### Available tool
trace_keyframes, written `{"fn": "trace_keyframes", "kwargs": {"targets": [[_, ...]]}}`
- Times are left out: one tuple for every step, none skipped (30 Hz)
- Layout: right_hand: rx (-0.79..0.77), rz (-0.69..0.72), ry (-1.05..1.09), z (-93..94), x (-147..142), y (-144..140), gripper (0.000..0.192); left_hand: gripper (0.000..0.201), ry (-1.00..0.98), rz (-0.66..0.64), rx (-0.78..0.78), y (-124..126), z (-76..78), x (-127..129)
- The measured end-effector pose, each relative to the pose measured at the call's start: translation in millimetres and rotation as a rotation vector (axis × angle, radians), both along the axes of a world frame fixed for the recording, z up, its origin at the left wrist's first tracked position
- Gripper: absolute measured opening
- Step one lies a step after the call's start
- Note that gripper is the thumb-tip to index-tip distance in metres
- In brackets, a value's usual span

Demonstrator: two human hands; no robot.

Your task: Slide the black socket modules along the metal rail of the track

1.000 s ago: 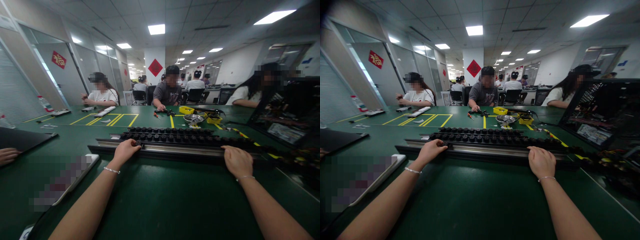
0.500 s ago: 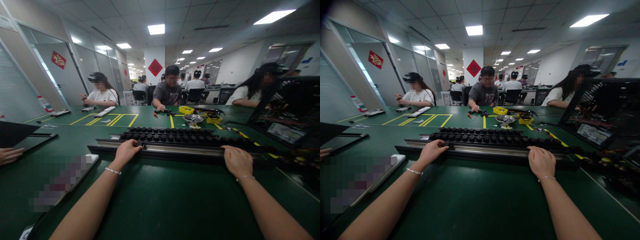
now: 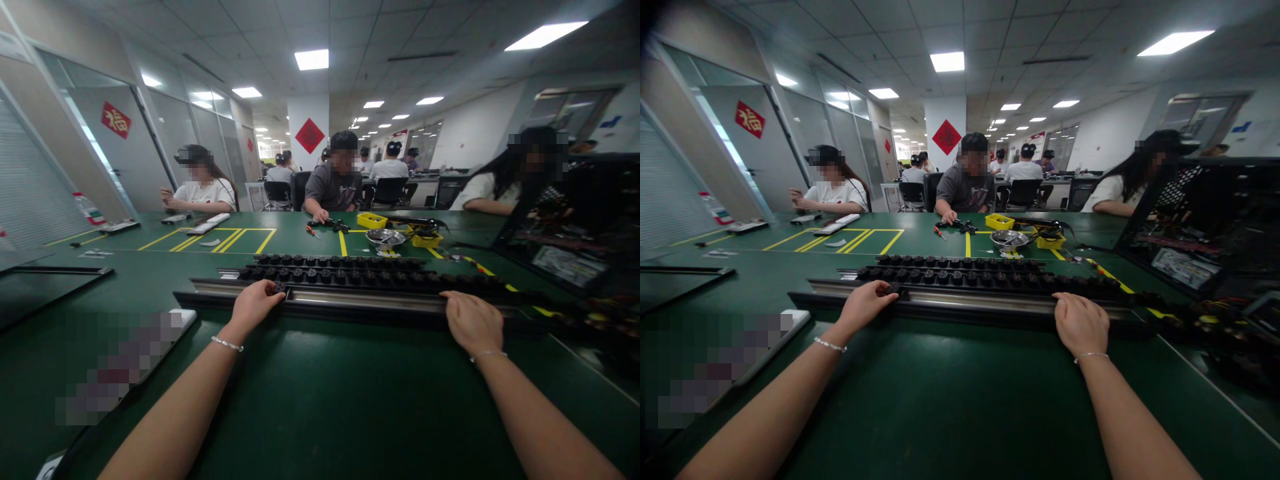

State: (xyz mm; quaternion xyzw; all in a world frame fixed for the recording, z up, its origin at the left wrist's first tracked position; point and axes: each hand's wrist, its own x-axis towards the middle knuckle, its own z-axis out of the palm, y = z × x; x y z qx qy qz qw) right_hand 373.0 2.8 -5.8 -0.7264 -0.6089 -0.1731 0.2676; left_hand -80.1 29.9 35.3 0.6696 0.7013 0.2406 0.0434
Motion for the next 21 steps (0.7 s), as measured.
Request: {"fn": "trace_keyframes", "kwargs": {"targets": [[0.003, -0.002, 0.001, 0.0, -0.1, -0.1, 0.044, 0.030, -0.005, -0.003, 0.003, 0.1, -0.6, 0.3], [0.004, -0.003, 0.004, 0.2, -0.3, -0.2, 0.044, 0.030, -0.010, -0.008, 0.006, 0.1, -1.3, 0.7], [0.005, -0.004, 0.006, 0.4, -0.5, -0.3, 0.043, 0.029, -0.015, -0.014, 0.009, 0.2, -2.0, 1.0], [0.005, -0.005, 0.008, 0.6, -0.8, -0.5, 0.044, 0.029, -0.020, -0.024, 0.014, 0.1, -2.6, 1.5], [0.003, -0.007, 0.009, 0.9, -1.0, -0.6, 0.044, 0.029, -0.023, -0.032, 0.018, 0.1, -3.3, 1.9], [0.001, -0.008, 0.010, 1.1, -1.2, -0.8, 0.044, 0.029, -0.025, -0.037, 0.022, 0.0, -3.8, 2.4], [-0.002, -0.009, 0.010, 1.3, -1.3, -0.9, 0.044, 0.029, -0.026, -0.040, 0.025, -0.1, -4.2, 2.8], [-0.005, -0.009, 0.010, 1.4, -1.3, -1.0, 0.044, 0.028, -0.026, -0.042, 0.027, -0.2, -4.5, 3.2], [-0.009, -0.008, 0.011, 1.5, -1.3, -1.1, 0.045, 0.028, -0.026, -0.042, 0.029, -0.3, -4.6, 3.6], [-0.012, -0.008, 0.013, 1.5, -1.3, -1.2, 0.045, 0.028, -0.027, -0.041, 0.030, -0.5, -4.7, 3.8], [-0.015, -0.008, 0.015, 1.5, -1.3, -1.2, 0.045, 0.028, -0.028, -0.041, 0.031, -0.5, -4.8, 4.0], [-0.016, -0.008, 0.018, 1.6, -1.3, -1.2, 0.044, 0.028, -0.031, -0.042, 0.031, -0.6, -4.8, 4.1], [-0.017, -0.007, 0.018, 1.7, -1.3, -1.2, 0.044, 0.028, -0.034, -0.044, 0.032, -0.7, -4.8, 4.2], [-0.017, -0.006, 0.019, 1.8, -1.5, -1.3, 0.044, 0.029, -0.038, -0.047, 0.034, -0.7, -4.9, 4.3], [-0.017, -0.006, 0.019, 2.1, -1.7, -1.5, 0.044, 0.029, -0.042, -0.052, 0.035, -0.7, -5.0, 4.3], [-0.019, -0.007, 0.020, 2.3, -2.0, -1.6, 0.044, 0.029, -0.046, -0.057, 0.034, -0.7, -5.2, 4.4], [-0.022, -0.008, 0.020, 2.7, -2.3, -1.9, 0.044, 0.029, -0.051, -0.062, 0.033, -0.6, -5.4, 4.5], [-0.025, -0.009, 0.021, 3.1, -2.6, -2.1, 0.044, 0.029, -0.057, -0.064, 0.031, -0.5, -5.6, 4.7], [-0.027, -0.012, 0.022, 3.4, -2.9, -2.3, 0.044, 0.028, -0.062, -0.066, 0.029, -0.4, -5.9, 4.9], [-0.027, -0.013, 0.024, 3.8, -3.2, -2.5, 0.044, 0.028, -0.067, -0.068, 0.027, -0.4, -6.1, 5.2], [-0.027, -0.013, 0.026, 4.2, -3.5, -2.7, 0.044, 0.028, -0.071, -0.070, 0.025, -0.3, -6.3, 5.4]]}}
